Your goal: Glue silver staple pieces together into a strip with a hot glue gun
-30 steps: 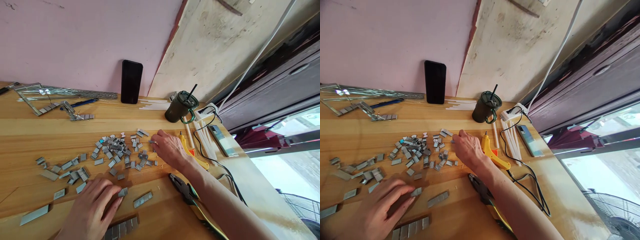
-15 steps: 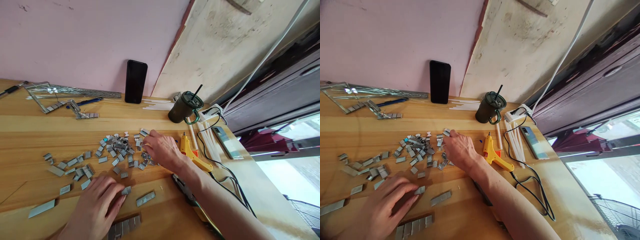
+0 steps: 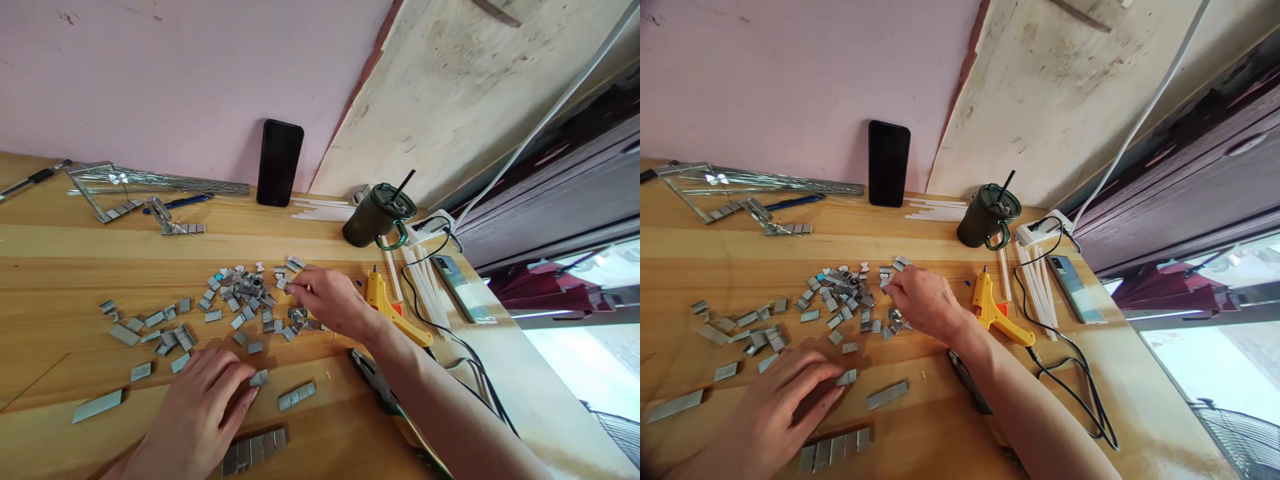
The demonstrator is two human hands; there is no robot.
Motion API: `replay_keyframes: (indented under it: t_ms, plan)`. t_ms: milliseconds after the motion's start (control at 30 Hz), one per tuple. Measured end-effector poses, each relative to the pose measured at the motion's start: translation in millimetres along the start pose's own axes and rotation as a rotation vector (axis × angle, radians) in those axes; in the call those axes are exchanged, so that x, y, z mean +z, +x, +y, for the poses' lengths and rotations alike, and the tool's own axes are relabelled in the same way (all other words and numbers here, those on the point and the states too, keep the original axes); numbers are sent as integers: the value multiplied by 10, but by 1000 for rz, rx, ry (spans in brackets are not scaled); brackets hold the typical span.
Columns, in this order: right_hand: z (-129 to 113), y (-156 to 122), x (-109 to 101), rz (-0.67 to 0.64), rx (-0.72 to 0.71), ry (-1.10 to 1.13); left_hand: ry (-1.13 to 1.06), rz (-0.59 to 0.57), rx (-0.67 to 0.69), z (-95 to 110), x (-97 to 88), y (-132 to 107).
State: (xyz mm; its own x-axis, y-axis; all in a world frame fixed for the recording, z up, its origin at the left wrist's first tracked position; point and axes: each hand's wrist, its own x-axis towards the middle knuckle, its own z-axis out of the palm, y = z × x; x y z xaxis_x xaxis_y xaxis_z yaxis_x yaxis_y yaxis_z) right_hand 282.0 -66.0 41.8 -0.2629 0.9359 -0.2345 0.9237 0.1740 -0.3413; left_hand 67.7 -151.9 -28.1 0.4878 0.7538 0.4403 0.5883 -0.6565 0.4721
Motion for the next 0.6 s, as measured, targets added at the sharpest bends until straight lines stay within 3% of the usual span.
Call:
replay_keyframes:
  t_ms: [300, 500, 600]
  plan:
    - [185, -237, 85, -119, 19, 338, -48, -65, -79, -28, 73, -105]
    - [165, -312, 87, -102, 38, 255, -36, -91, -85, -17, 61, -117]
    - [102, -291, 74, -34, 45, 167, -29, -97, -87, -17, 65, -114]
